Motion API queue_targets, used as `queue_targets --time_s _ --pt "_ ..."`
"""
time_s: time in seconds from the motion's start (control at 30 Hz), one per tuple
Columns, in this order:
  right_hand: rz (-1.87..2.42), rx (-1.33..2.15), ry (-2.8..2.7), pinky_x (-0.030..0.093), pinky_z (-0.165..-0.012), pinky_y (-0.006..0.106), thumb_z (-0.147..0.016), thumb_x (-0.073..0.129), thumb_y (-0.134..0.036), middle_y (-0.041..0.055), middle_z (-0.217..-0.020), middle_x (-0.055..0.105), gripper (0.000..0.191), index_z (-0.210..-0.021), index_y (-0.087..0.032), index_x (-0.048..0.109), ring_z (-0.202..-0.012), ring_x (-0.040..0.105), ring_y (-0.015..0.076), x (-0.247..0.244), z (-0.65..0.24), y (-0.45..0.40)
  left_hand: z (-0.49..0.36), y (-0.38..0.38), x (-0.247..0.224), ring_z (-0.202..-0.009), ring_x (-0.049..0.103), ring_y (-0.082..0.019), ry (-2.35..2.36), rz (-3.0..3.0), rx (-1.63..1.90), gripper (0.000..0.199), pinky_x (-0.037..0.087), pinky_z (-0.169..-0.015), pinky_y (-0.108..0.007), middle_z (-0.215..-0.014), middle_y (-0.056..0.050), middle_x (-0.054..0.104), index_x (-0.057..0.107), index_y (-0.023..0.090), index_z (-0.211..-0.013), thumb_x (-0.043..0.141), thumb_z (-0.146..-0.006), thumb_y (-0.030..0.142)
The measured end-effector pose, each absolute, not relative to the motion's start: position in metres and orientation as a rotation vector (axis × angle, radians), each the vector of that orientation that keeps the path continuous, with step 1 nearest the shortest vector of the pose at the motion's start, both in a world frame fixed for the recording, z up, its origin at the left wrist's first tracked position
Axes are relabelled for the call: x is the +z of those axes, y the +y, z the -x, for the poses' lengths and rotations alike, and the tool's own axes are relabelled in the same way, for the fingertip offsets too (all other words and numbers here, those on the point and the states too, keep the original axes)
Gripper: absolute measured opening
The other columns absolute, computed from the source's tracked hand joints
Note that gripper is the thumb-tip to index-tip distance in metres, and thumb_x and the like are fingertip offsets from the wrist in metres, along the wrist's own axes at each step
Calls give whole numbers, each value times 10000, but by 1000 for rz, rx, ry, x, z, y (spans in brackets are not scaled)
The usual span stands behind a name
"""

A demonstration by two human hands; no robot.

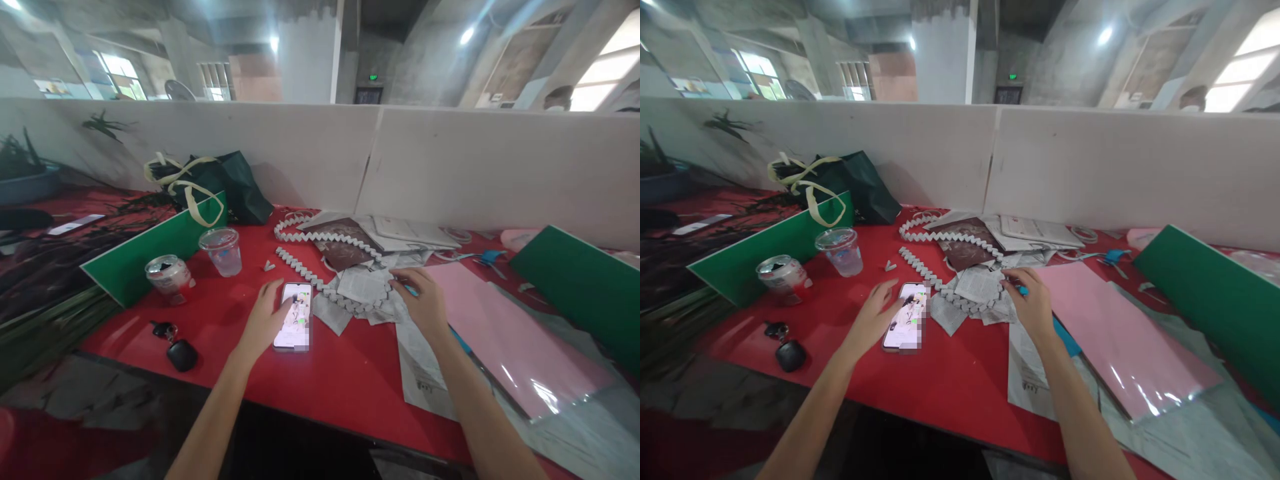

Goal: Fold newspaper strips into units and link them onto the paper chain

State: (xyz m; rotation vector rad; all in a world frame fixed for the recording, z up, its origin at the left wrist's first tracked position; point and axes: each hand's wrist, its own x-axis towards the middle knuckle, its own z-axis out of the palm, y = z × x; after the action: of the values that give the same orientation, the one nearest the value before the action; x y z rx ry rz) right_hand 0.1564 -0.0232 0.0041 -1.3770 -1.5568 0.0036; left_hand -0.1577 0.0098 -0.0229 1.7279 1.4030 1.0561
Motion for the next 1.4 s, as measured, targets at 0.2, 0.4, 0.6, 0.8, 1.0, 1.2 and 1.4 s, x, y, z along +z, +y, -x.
queue_targets --time_s 0.2,0.4,0.6,0.8,1.0,1.2,1.4 --pt "1325 -26 -1728 509 -739 327 -830 574 -299 43 -912 641 133 -914 -249 664 -799 614 187 33 -132 -32 98 67 17 -1181 502 -234 709 -1747 674 376 369 -1007 -378 -1256 -95 556 584 207 -1159 576 -811 350" --pt "1259 82 -1941 506 -787 330 -867 510 -255 41 -988 643 187 -973 -274 663 -902 619 199 42 -108 -21 74 70 19 -996 619 -240 288 -1300 544 375 472 -888 -402 -1079 -118 643 605 169 -1129 606 -812 369" --pt "1237 159 -1949 500 -816 323 -885 483 -231 38 -1026 630 216 -1020 -279 645 -948 605 193 26 -100 -12 77 67 6 -892 623 -207 418 -1347 617 355 543 -684 -323 -980 -91 624 604 171 -1097 612 -806 375" --pt "1235 210 -2036 514 -782 333 -913 420 -237 67 -1025 595 276 -1087 -281 629 -907 601 190 17 -105 -16 77 70 -1 -896 634 -201 474 -1450 532 389 515 -770 -337 -1028 -105 639 594 169 -1140 605 -808 372" --pt "1319 363 -1986 520 -744 327 -899 460 -309 76 -981 574 225 -1021 -261 642 -901 584 200 11 -124 -23 113 75 10 -1101 560 -253 589 -1733 493 585 468 -888 -367 -1202 -113 587 525 226 -1249 701 -700 324" --pt "1393 387 -1811 525 -727 306 -870 505 -351 57 -944 569 191 -956 -246 638 -855 586 180 0 -146 -16 157 65 15 -1378 136 -357 920 -2139 304 1101 301 -1040 -503 -1509 -52 204 291 336 -1402 826 -440 356" --pt "1471 260 -1889 511 -712 303 -885 472 -339 60 -945 579 198 -963 -242 626 -840 588 184 0 -148 -15 160 52 17 -1389 36 -348 868 -2284 229 1092 168 -1084 -526 -1508 -38 205 308 307 -1400 792 -421 312"
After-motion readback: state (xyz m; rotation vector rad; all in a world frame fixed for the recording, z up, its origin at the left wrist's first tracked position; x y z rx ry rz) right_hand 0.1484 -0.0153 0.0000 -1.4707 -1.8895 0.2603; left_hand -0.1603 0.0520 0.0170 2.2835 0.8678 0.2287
